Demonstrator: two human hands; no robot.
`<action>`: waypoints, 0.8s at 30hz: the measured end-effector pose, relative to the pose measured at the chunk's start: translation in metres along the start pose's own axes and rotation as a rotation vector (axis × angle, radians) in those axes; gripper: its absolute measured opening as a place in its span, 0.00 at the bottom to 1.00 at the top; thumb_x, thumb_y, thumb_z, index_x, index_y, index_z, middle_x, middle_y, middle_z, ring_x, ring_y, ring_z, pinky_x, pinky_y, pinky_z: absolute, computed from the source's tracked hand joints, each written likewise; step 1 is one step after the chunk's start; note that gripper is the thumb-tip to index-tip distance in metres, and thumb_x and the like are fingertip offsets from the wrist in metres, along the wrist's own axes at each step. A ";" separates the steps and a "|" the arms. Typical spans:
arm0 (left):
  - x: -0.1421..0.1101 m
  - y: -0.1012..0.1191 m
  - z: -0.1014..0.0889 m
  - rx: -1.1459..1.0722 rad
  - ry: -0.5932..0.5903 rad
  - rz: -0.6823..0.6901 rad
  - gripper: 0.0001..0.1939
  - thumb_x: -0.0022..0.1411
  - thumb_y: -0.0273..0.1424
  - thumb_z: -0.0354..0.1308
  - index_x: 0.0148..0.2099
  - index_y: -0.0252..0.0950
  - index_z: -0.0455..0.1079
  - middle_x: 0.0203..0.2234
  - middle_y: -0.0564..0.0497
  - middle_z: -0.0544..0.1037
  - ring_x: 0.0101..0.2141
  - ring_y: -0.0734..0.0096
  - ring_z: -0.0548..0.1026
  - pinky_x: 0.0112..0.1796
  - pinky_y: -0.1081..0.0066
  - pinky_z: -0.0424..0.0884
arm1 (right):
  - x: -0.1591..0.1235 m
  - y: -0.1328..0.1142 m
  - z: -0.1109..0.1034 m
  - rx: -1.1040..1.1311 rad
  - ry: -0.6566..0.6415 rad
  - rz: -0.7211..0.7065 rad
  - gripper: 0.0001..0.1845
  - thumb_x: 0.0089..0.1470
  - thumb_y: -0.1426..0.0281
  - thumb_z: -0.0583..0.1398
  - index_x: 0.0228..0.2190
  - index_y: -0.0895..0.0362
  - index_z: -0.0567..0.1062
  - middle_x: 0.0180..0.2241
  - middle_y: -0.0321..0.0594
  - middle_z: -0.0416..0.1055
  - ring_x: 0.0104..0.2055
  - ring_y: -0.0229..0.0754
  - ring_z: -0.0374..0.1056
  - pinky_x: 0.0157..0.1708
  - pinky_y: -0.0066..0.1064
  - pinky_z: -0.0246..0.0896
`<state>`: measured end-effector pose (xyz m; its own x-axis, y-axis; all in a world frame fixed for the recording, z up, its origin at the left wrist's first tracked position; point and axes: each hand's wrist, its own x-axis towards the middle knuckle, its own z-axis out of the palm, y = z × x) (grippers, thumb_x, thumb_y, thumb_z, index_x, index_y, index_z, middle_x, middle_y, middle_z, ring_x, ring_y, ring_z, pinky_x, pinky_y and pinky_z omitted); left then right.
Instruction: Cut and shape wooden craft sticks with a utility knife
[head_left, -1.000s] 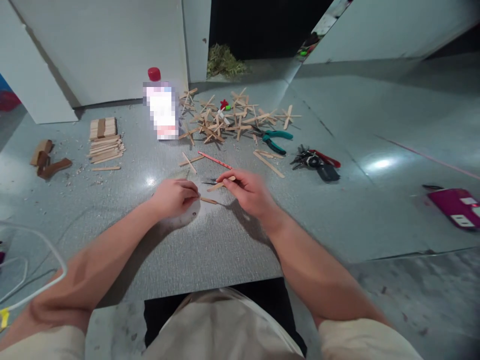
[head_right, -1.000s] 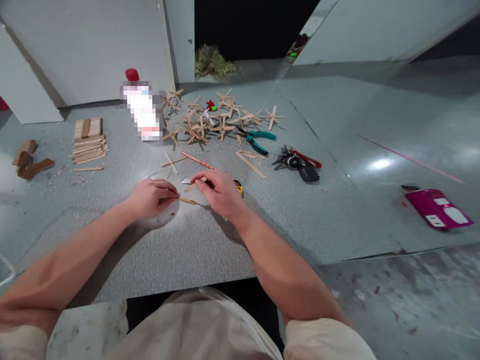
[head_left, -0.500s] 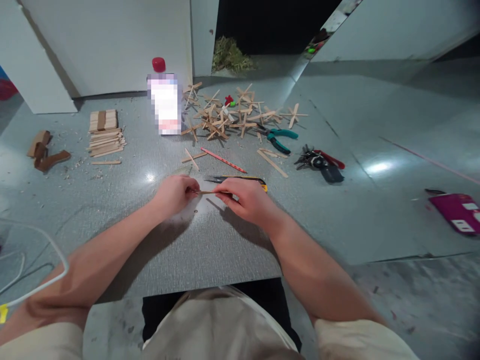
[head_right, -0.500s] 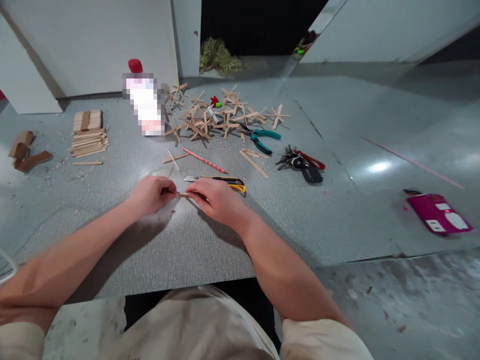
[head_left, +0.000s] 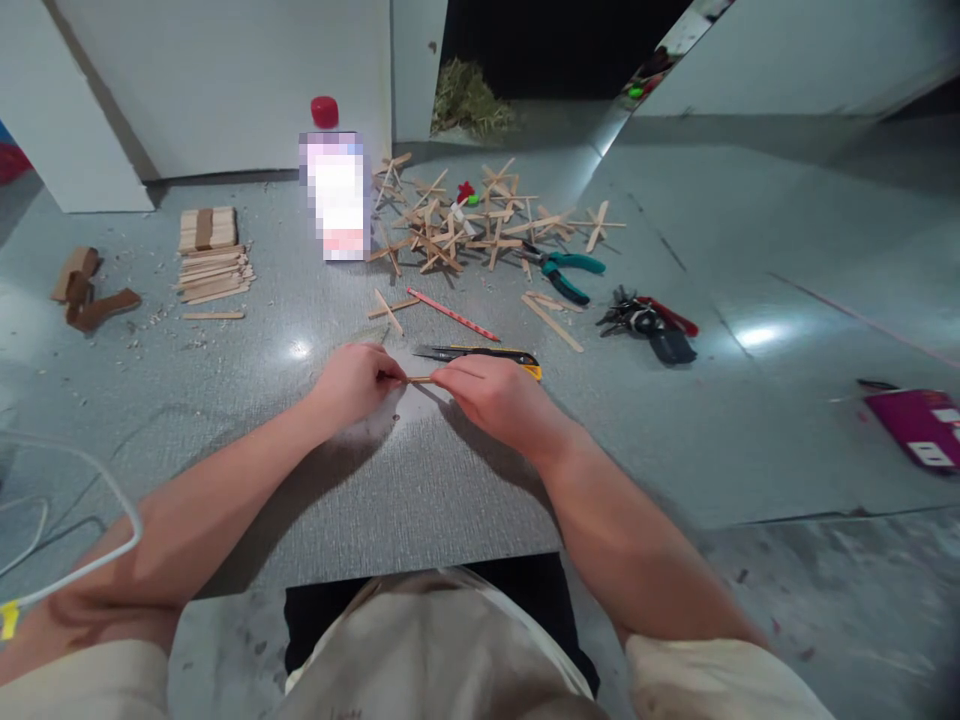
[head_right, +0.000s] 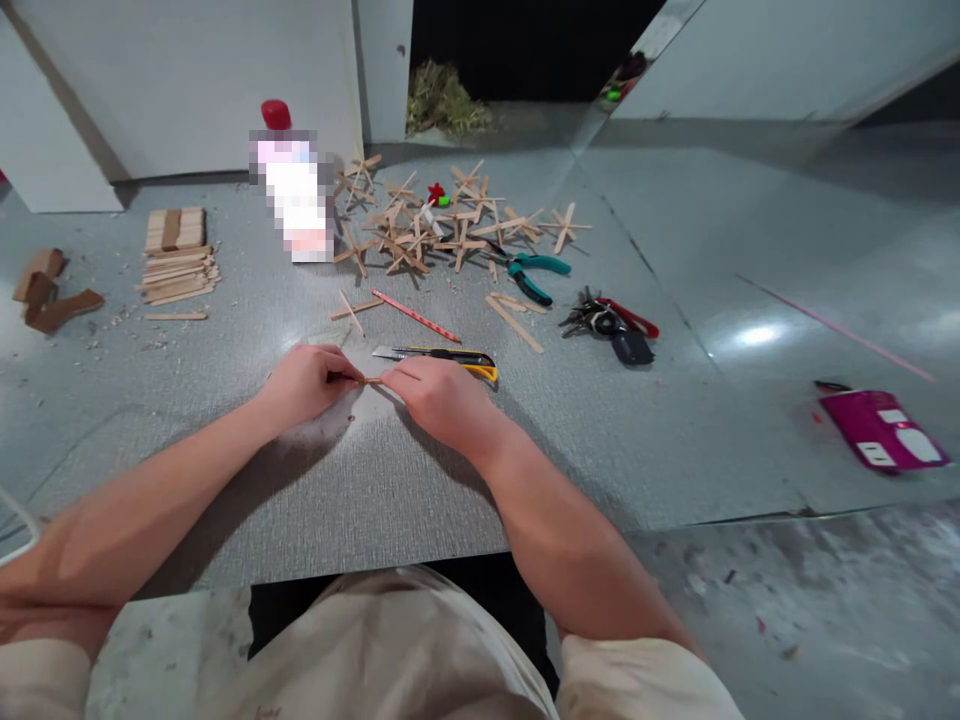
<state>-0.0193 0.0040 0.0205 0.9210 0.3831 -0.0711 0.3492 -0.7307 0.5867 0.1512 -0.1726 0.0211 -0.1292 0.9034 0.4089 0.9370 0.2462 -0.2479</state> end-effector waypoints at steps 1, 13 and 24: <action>0.000 0.000 0.000 -0.005 0.001 -0.003 0.09 0.63 0.23 0.64 0.41 0.37 0.86 0.36 0.46 0.85 0.36 0.63 0.80 0.41 0.65 0.72 | 0.000 0.000 0.001 0.000 -0.004 -0.005 0.17 0.67 0.80 0.53 0.41 0.58 0.81 0.38 0.45 0.81 0.40 0.46 0.77 0.40 0.36 0.72; 0.003 -0.003 0.002 0.004 0.002 -0.002 0.09 0.62 0.23 0.64 0.39 0.38 0.85 0.35 0.47 0.85 0.36 0.63 0.79 0.41 0.65 0.72 | 0.000 -0.004 0.004 -0.039 -0.010 -0.037 0.17 0.69 0.79 0.52 0.40 0.59 0.81 0.39 0.46 0.82 0.40 0.46 0.76 0.40 0.37 0.72; 0.006 -0.006 0.003 0.011 -0.013 0.025 0.10 0.61 0.22 0.63 0.38 0.39 0.85 0.35 0.49 0.86 0.38 0.63 0.81 0.44 0.66 0.73 | 0.005 -0.033 0.019 -0.294 -0.075 0.031 0.13 0.66 0.80 0.55 0.35 0.60 0.79 0.30 0.43 0.76 0.32 0.45 0.68 0.33 0.37 0.57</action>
<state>-0.0155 0.0084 0.0143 0.9314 0.3578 -0.0670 0.3282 -0.7458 0.5798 0.1136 -0.1692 0.0150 -0.1120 0.9351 0.3363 0.9933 0.1153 0.0103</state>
